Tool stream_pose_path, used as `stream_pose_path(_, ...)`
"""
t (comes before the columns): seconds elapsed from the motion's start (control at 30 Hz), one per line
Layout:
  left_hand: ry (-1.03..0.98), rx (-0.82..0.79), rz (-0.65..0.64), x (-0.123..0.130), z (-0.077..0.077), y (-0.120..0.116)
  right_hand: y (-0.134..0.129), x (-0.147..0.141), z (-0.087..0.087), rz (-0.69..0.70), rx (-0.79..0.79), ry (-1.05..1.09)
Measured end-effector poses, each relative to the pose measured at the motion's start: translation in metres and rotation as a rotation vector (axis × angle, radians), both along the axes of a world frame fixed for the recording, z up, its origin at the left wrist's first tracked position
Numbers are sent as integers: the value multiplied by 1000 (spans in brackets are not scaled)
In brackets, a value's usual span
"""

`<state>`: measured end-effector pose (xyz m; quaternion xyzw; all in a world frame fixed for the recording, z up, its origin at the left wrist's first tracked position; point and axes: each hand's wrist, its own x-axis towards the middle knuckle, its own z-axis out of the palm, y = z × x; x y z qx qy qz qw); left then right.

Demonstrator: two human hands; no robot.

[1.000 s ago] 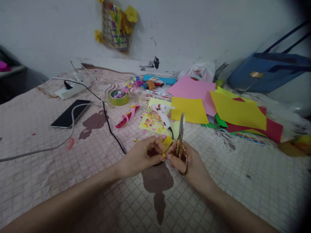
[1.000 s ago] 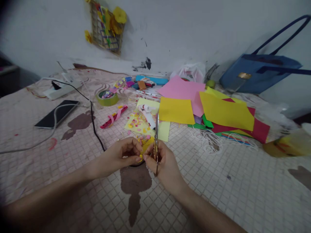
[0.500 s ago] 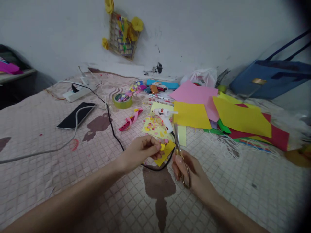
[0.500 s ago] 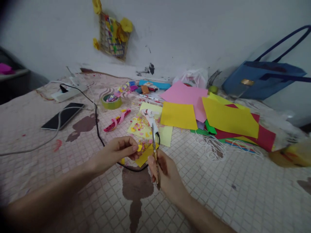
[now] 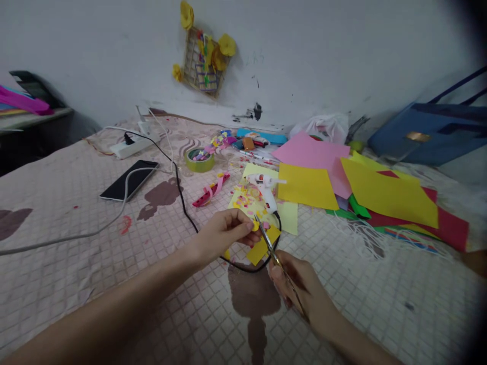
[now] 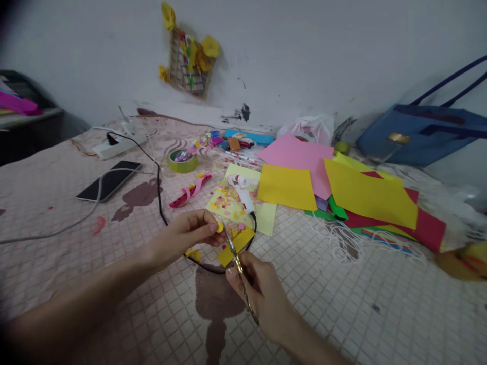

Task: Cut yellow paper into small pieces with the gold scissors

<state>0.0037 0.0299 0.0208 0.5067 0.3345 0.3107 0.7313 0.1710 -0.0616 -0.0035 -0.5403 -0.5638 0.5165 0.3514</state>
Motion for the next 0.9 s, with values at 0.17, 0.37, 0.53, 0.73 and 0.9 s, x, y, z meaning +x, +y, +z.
stream_pose_path(0.17, 24, 9, 1, 0, 2, 0, -1, 2, -4, -9, -13, -16)
stream_pose_path(0.37, 10, 23, -3, 0, 0, -1, 0, 1, -2, -14, -5, -31)
stream_pose_path(0.53, 12, 19, -5, 1, 0, -1, 1, 1, -2, -8, 2, -66)
stream_pose_path(0.73, 14, 13, 13, 2, 0, -2, 1, 1, -1, -13, 1, -60)
stream_pose_path(0.9, 7, 21, 7, 1, -1, -2, -1, 2, -2, -10, 9, -51)
